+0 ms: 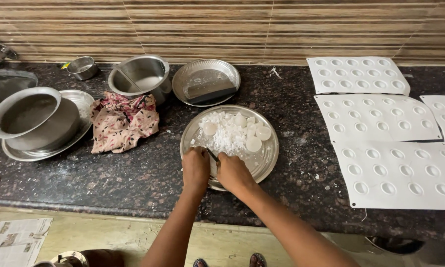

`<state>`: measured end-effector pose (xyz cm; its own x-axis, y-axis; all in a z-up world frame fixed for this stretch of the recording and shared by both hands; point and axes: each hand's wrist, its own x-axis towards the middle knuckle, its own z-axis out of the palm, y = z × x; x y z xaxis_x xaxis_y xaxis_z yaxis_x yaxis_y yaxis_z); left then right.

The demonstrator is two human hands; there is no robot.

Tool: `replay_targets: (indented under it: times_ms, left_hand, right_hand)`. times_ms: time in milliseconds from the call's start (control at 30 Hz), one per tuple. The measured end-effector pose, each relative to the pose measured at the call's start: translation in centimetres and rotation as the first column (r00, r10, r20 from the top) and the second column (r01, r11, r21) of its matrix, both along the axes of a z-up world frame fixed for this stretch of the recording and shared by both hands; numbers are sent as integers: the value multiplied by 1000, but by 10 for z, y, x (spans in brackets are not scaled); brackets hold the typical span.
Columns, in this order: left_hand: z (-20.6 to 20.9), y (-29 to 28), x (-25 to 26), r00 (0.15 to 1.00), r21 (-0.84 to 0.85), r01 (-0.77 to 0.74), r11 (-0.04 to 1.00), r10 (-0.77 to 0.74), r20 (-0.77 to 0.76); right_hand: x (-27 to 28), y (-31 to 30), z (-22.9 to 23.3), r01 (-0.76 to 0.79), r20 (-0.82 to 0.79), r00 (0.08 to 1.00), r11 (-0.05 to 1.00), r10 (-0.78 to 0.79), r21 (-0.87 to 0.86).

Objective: Cutting and breaking chunks of white wax into smaller pieces on a plate.

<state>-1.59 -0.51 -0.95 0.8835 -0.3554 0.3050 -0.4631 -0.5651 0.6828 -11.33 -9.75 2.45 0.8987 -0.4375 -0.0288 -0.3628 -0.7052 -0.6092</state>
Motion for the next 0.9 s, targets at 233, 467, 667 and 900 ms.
replay_targets:
  times_ms: [233,467,667,900]
  left_hand:
    - [7,-1,-3,996,45,-16,999,20,-90]
    - [1,2,0,1000,-26,26,999,-25,14]
    - [1,4,2,998,-14,65,998,-65,17]
    - [-8,1,2,997,17,54,998,-55,53]
  right_hand:
    - [5,7,14,11,-91,996,995,-1,101]
    - [14,0,-6,-77,22,997,997,77,-27]
    - [22,-5,-8,-101,-2,995,994,101,-50]
    - [4,1,-2,-94,-95,992,994,88,-52]
